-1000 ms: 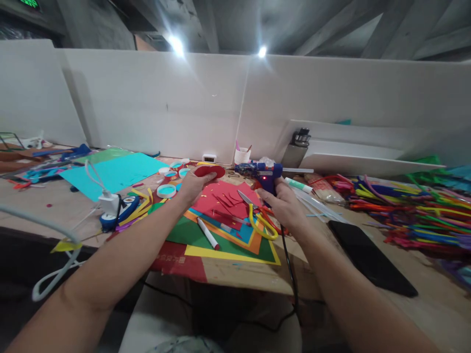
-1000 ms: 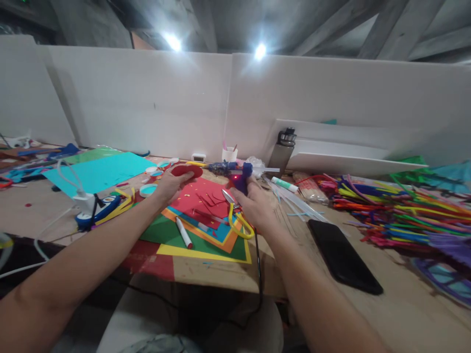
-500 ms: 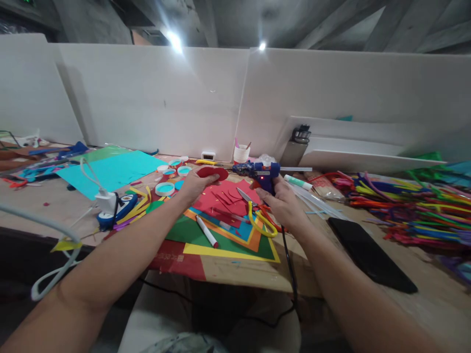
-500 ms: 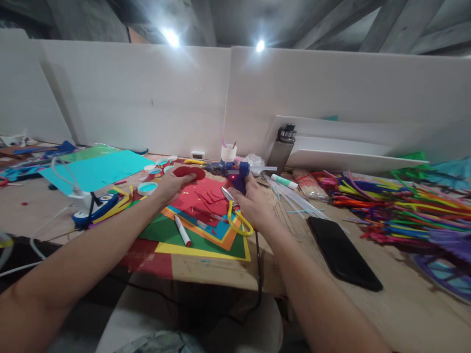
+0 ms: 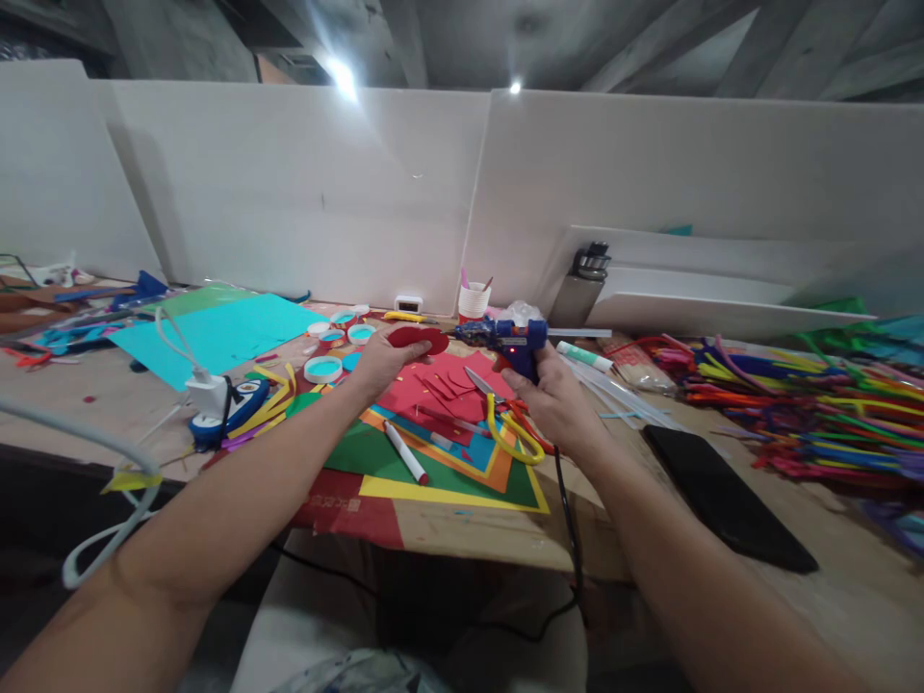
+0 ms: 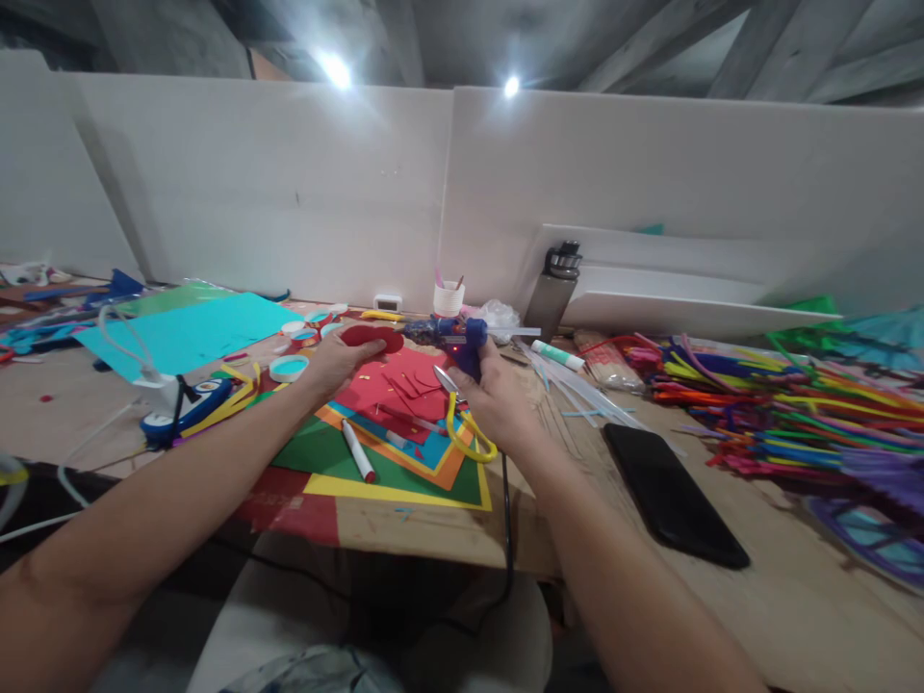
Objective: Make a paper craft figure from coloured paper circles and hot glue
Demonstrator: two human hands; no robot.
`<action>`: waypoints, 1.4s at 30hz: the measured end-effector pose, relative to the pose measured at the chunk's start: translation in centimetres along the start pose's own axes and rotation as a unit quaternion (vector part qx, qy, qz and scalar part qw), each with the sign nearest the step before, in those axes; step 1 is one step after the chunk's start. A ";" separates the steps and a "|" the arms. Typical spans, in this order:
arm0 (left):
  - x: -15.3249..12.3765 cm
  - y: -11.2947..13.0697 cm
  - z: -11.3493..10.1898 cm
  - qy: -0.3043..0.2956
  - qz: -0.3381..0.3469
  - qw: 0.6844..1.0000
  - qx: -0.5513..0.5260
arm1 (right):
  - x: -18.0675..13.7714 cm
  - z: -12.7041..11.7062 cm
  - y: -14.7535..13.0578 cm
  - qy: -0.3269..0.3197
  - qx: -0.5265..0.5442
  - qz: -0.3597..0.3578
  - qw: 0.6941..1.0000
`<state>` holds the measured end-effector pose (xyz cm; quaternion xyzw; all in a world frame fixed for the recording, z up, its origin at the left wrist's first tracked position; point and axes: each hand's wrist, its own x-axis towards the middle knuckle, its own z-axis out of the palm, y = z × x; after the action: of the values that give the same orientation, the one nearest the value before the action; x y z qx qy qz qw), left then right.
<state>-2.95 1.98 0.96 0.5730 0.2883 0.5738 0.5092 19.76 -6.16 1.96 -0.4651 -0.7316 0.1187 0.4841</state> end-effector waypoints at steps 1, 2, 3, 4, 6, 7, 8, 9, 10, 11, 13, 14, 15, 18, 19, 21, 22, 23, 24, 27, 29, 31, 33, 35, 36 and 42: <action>0.0 0.0 0.0 0.000 0.001 1.000 0.006 | 0.0 0.0 0.0 -0.001 0.004 -0.004 1.000; -0.1 0.1 0.1 -0.001 0.000 1.000 0.012 | 0.0 0.1 0.0 -0.002 0.006 -0.004 1.000; -0.1 0.2 0.2 0.000 -0.001 1.000 0.015 | 0.0 0.1 0.1 -0.002 0.006 -0.001 1.000; -0.2 0.3 0.3 0.000 -0.003 1.000 0.016 | 0.0 0.2 0.1 -0.003 0.005 0.004 1.000; -0.3 0.6 0.5 0.000 -0.007 1.000 0.011 | 0.0 0.2 0.1 -0.003 0.002 0.013 1.000; -0.4 0.6 0.5 0.001 -0.008 1.000 0.009 | 0.0 0.2 0.0 -0.004 0.001 0.013 1.000; -0.5 0.7 0.6 0.001 -0.009 1.000 0.008 | 0.0 0.2 0.0 -0.004 0.001 0.012 1.000; -0.5 0.7 0.6 0.002 -0.011 1.000 0.010 | 0.0 0.2 0.0 -0.004 0.000 0.010 1.000; -0.5 0.7 0.6 0.003 -0.012 1.000 0.014 | 0.0 0.1 0.0 -0.003 0.000 0.008 1.000; -0.5 0.7 0.6 0.005 -0.012 1.000 0.016 | -0.1 0.1 -0.1 -0.002 0.000 0.006 1.000; -0.4 0.7 0.5 0.008 -0.011 1.000 0.017 | -0.1 0.0 -0.1 -0.002 -0.003 0.005 1.000; -0.4 0.6 0.5 0.011 -0.010 1.000 0.015 | -0.1 0.0 -0.1 -0.002 -0.005 0.005 1.000; -0.3 0.6 0.4 0.013 -0.008 1.000 0.013 | -0.1 -0.1 -0.1 -0.002 -0.008 0.005 1.000; -0.2 0.6 0.3 0.013 -0.006 1.000 0.003 | -0.1 -0.1 0.0 0.002 -0.021 0.008 1.000; -0.2 0.6 0.4 0.011 -0.007 1.000 0.000 | -0.1 -0.1 0.0 0.002 -0.025 0.009 1.000; -0.2 0.5 0.4 0.005 -0.012 1.000 -0.006 | -0.1 0.0 0.0 -0.002 -0.029 0.011 1.000; -0.3 0.5 0.5 0.002 -0.015 1.000 -0.006 | -0.1 0.0 0.0 -0.003 -0.029 0.011 1.000; -0.3 0.5 0.5 0.000 -0.018 1.000 -0.005 | -0.1 0.1 0.0 -0.004 -0.028 0.012 1.000; -0.4 0.5 0.5 -0.002 -0.021 1.000 -0.002 | -0.1 0.1 -0.1 -0.004 -0.027 0.013 1.000; -0.5 0.4 0.6 -0.004 -0.024 1.000 0.007 | -0.1 0.1 -0.1 -0.003 -0.029 0.017 0.999; -0.4 0.4 0.5 -0.005 -0.025 1.000 0.005 | -0.1 0.1 -0.1 -0.004 -0.030 0.016 0.999; -0.2 0.3 0.3 -0.005 -0.025 1.000 -0.006 | -0.1 0.0 -0.1 -0.004 -0.029 0.008 1.000; 0.0 0.1 0.1 -0.004 -0.027 0.999 -0.017 | -0.2 0.0 -0.1 -0.005 -0.034 0.006 0.999; 0.1 0.1 0.0 -0.002 -0.030 0.999 -0.029 | -0.2 -0.1 -0.1 -0.005 -0.041 0.009 0.999; 0.2 0.1 -0.1 0.000 -0.032 0.999 -0.036 | -0.2 -0.1 -0.1 -0.005 -0.043 0.012 0.999; -0.2 0.5 0.3 0.012 -0.063 0.995 -0.083 | -0.3 0.0 -0.1 0.008 -0.043 0.018 0.999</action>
<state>-2.82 1.54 1.42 0.5027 0.2816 0.5691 0.5865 19.78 -6.43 1.85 -0.4994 -0.7238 0.0915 0.4673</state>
